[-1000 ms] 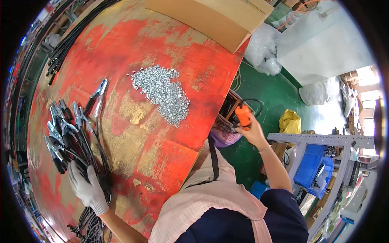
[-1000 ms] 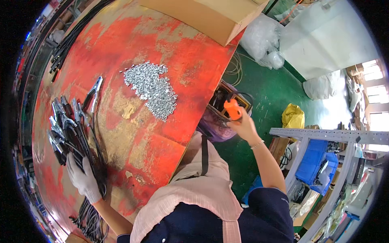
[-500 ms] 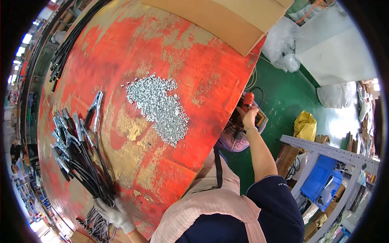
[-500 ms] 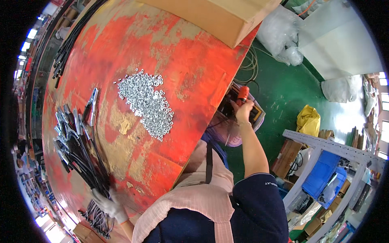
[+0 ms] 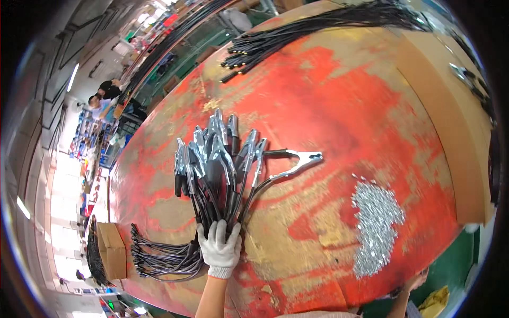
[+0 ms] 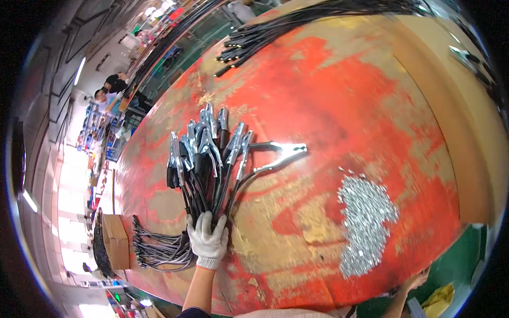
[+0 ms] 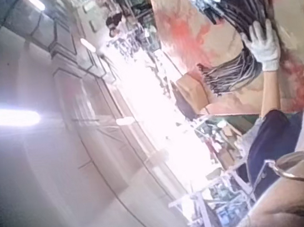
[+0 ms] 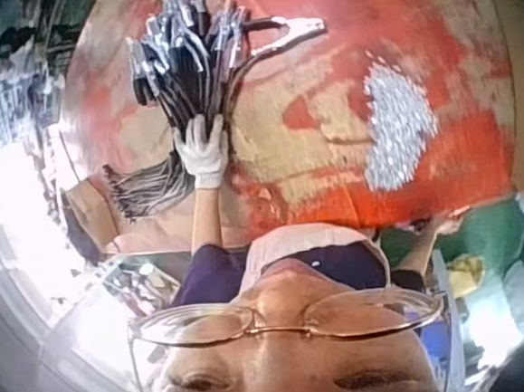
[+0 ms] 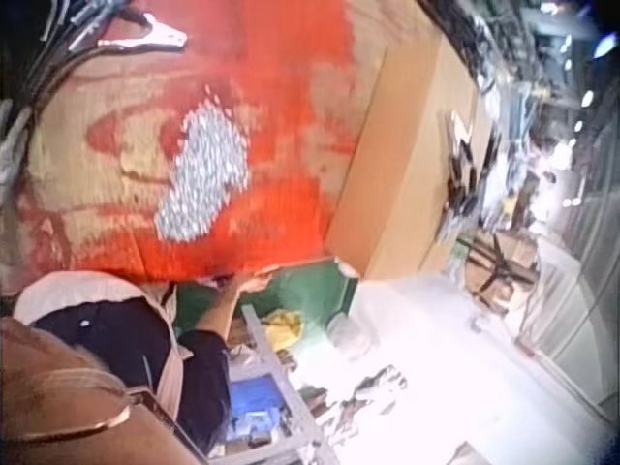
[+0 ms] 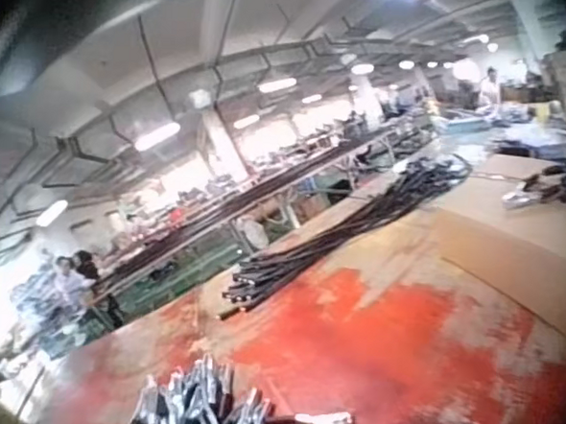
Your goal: Using an electric screwdriver to attach or secure components on metal clips for heavy-duty jumper cables.
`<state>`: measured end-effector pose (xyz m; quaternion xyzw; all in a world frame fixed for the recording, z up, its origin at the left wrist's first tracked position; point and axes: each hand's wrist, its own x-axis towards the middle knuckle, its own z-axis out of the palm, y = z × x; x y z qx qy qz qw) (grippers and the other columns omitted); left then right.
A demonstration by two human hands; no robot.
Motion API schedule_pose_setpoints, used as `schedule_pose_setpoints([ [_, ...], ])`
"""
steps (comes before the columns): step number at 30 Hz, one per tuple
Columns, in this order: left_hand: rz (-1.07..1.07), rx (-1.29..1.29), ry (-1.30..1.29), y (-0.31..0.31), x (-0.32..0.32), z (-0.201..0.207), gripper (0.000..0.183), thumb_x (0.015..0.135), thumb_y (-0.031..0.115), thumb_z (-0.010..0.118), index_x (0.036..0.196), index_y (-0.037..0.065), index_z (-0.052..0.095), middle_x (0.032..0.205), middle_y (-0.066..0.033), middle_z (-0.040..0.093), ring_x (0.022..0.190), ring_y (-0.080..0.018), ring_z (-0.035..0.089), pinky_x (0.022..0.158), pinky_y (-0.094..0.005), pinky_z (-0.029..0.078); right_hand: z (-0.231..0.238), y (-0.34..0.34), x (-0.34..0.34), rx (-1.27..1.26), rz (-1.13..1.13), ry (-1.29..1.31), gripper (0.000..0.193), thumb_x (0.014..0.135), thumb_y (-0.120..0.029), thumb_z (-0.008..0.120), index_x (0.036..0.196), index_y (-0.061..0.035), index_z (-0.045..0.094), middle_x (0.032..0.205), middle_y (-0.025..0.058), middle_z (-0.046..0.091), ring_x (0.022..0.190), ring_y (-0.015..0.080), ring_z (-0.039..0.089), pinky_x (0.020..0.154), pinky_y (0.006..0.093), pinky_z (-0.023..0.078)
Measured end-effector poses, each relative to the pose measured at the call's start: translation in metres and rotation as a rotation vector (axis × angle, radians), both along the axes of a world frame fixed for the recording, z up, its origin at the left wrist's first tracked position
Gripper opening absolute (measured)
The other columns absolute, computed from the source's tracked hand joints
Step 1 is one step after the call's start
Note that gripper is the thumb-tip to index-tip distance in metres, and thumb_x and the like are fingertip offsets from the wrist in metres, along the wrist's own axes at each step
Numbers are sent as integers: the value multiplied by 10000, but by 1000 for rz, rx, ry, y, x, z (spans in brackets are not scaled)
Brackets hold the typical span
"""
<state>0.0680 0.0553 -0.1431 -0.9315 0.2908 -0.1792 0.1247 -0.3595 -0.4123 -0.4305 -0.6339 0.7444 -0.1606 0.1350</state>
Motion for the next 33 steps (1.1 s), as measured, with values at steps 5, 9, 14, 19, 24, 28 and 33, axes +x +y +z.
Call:
schedule_pose_setpoints([
  [5, 51, -59, -94, 8, 114, -17, 432, 701, 196, 673, 1127, 223, 605, 1200, -119, 516, 1075, -275, 508, 1002, -548, 327, 24, -9, -4, -139, 141, 140, 559, 866, -346, 543, 1303, -17, 430, 1267, 173, 471, 1169, 322, 450, 987, 401, 371],
  [9, 92, -30, -265, 40, 238, -20, 337, 795, 205, 572, 1130, 237, 595, 1211, -83, 519, 1022, -259, 538, 924, -543, 372, 37, -18, 1, -180, 338, 364, 583, 867, -384, 507, 1313, -22, 410, 1247, 165, 467, 1148, 316, 456, 968, 394, 391],
  [14, 513, -52, -126, 5, 322, -10, 427, 779, 339, 568, 1194, 241, 561, 1378, -129, 403, 1248, -346, 370, 1008, -584, 232, 55, -21, -23, -269, 570, 710, 616, 868, -431, 463, 1327, -27, 384, 1223, 154, 463, 1122, 307, 463, 945, 384, 415],
  [19, 192, -216, -32, -49, 231, -4, 522, 769, 380, 615, 1233, 160, 521, 1365, -180, 412, 1281, -362, 346, 1042, -560, 213, 98, 2, 9, -172, 421, -141, 536, 836, -87, 616, 1321, 5, 407, 1311, 191, 438, 1239, 296, 385, 1027, 411, 314],
  [24, 129, -238, -25, -16, 44, -11, 543, 733, 325, 654, 1223, 127, 529, 1280, -223, 470, 1194, -419, 403, 1034, -581, 227, 173, 9, 48, -328, 254, -434, 508, 869, -87, 570, 1325, -11, 361, 1288, 146, 396, 1219, 268, 368, 1017, 383, 301],
  [28, 318, 9, -31, 48, -85, 8, 592, 825, 536, 508, 1263, 138, 507, 1203, -174, 526, 1081, -371, 486, 937, -533, 342, 228, 27, 98, -532, 513, -482, 466, 808, -108, 610, 1220, 8, 425, 1244, 169, 419, 1158, 302, 406, 979, 379, 324],
  [33, 479, -104, 98, 85, -113, -1, 623, 732, 347, 633, 1264, 69, 467, 1303, -196, 451, 1236, -375, 368, 1072, -542, 192, 256, 76, 147, -366, 958, -619, 541, 825, -164, 643, 1277, -3, 393, 1267, 170, 421, 1193, 325, 368, 1021, 416, 264],
])
